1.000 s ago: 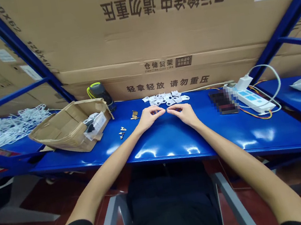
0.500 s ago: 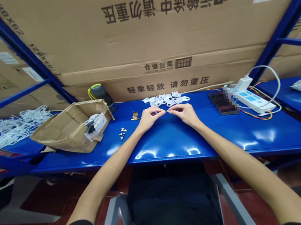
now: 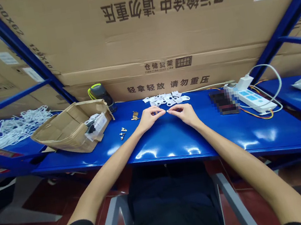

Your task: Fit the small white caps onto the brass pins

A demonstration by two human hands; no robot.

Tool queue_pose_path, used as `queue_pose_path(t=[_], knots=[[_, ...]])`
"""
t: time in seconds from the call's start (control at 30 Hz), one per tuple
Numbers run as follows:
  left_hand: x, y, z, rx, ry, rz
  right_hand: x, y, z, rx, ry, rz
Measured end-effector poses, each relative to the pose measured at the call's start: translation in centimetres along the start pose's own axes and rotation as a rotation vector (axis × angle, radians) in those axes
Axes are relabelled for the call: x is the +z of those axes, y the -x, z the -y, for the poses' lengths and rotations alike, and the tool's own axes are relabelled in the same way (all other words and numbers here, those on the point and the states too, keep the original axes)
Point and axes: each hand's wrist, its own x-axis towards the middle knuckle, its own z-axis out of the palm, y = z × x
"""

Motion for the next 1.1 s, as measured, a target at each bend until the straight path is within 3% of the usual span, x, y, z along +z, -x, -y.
queue_pose_path(t=[0.7,0.9,1.1], knots=[[0.1,0.0,0.8,0.061,-0.094,0.052,0.2,0.3,1.0,-0.014,0.035,0.067],[-0.6,0.2,0.8,0.131,-0.288,0.171,0.3,0.5,0.9,-0.041,0.164,0.100],[-1.5,0.3,0.1,0.165,-0.456,0.399,0.4,0.5,0.8,-0.142,0.338,0.246]])
